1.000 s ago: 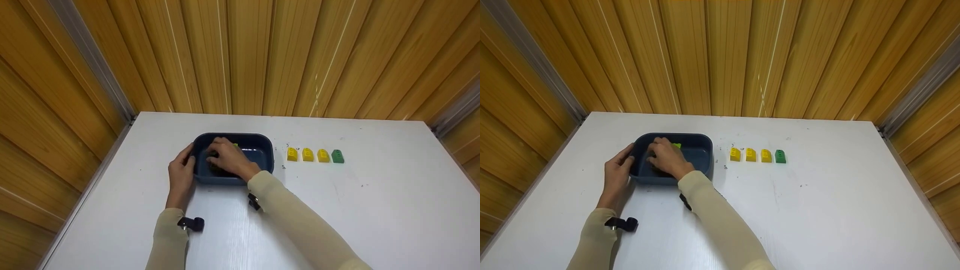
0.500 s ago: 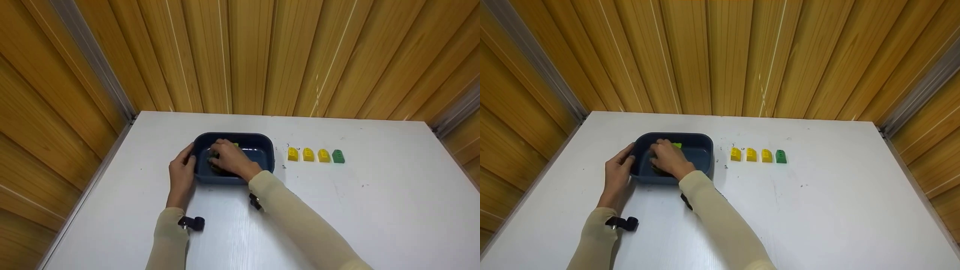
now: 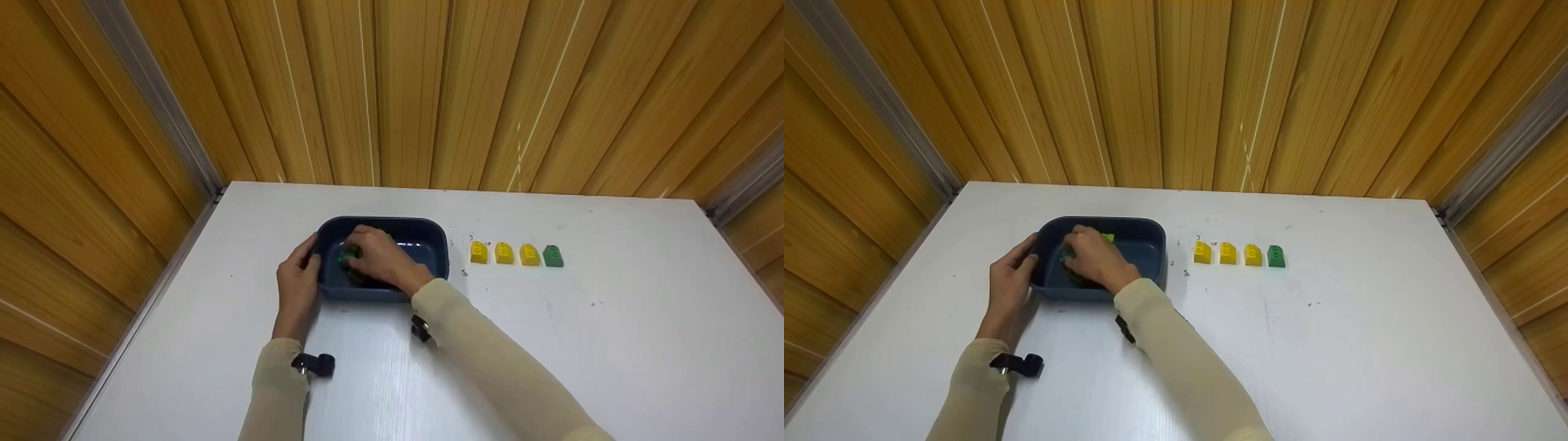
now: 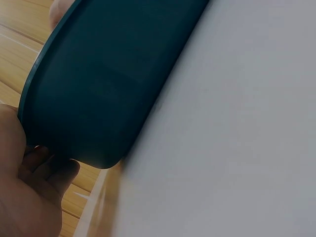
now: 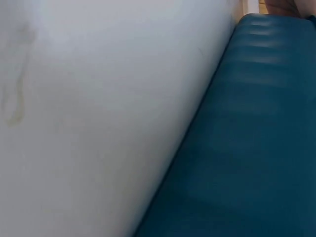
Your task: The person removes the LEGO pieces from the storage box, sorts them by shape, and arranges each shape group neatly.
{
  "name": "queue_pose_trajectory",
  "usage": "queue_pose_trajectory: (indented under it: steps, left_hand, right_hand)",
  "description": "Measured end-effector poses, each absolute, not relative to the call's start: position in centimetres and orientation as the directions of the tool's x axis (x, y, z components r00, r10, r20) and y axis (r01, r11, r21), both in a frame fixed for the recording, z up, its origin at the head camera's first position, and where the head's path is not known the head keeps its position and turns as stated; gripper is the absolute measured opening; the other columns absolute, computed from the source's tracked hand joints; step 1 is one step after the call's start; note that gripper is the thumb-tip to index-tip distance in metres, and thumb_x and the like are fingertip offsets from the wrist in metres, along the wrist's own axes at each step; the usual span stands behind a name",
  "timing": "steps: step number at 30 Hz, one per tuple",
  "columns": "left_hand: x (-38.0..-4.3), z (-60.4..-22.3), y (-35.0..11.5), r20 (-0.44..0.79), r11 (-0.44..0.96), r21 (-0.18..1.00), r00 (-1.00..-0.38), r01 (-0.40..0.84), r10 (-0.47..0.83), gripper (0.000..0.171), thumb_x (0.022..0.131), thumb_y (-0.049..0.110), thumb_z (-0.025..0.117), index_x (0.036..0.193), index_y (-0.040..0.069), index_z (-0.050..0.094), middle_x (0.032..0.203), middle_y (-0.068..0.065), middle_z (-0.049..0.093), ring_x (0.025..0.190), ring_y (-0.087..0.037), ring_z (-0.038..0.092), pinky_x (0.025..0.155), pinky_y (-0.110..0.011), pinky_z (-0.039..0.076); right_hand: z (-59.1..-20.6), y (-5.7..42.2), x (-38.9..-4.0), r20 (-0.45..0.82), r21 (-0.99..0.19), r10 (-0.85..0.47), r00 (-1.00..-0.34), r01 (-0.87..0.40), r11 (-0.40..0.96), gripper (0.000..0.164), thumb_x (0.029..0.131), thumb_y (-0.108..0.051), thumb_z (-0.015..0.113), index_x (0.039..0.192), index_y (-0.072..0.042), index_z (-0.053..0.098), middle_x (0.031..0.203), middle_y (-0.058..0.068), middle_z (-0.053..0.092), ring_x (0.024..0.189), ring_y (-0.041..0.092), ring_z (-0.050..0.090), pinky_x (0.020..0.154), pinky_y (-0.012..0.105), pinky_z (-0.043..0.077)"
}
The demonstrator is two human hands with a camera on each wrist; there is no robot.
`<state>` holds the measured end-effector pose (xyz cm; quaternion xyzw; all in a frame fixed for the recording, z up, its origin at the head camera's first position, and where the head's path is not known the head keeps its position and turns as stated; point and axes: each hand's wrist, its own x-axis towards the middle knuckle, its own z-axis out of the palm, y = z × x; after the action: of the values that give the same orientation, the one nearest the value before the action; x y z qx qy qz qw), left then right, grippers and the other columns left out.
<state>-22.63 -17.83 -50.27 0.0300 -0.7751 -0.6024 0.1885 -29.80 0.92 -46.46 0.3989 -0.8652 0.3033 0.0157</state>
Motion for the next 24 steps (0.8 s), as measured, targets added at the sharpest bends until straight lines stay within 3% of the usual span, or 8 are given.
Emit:
queue_pose_trajectory:
  steps: [5, 11, 24]
  left_hand:
    - [-22.7, -50.1, -17.7, 0.259, 0.277, 0.944, -0.926, 0.182, -0.274, 0.042, 0.106, 0.002, 0.054, 0.148, 0.001, 0.062, 0.149, -0.015, 0.061, 0.143, -0.028, 0.053, 0.119, -0.042, 0.042]
    - [-22.8, -50.1, -17.6, 0.275, 0.289, 0.938, -0.919, 0.192, -0.282, 0.042, 0.105, -0.001, 0.054, 0.146, 0.000, 0.063, 0.148, -0.017, 0.062, 0.143, -0.030, 0.053, 0.120, -0.041, 0.041]
    - [-22.6, -50.1, -17.6, 0.280, 0.311, 0.932, -0.916, 0.187, -0.288, 0.042, 0.105, -0.001, 0.054, 0.146, -0.001, 0.063, 0.148, -0.016, 0.061, 0.144, -0.031, 0.051, 0.120, -0.042, 0.040]
  right_hand:
    - [-45.6, 2.0, -29.7, 0.290, -0.541, -0.657, -0.696, -0.686, 0.487, 0.023, 0.098, -0.011, 0.077, 0.119, -0.003, 0.078, 0.119, 0.009, 0.069, 0.110, 0.022, 0.067, 0.099, 0.034, 0.057]
    - [-45.1, 3.2, -29.6, 0.283, -0.537, -0.659, -0.697, -0.684, 0.494, 0.024, 0.098, -0.011, 0.078, 0.120, -0.001, 0.078, 0.119, 0.010, 0.070, 0.109, 0.024, 0.067, 0.097, 0.036, 0.058]
    - [-44.6, 4.7, -29.4, 0.153, -0.526, -0.677, -0.720, -0.639, 0.561, 0.028, 0.099, -0.011, 0.077, 0.125, -0.002, 0.076, 0.121, 0.009, 0.069, 0.111, 0.021, 0.067, 0.097, 0.032, 0.058]
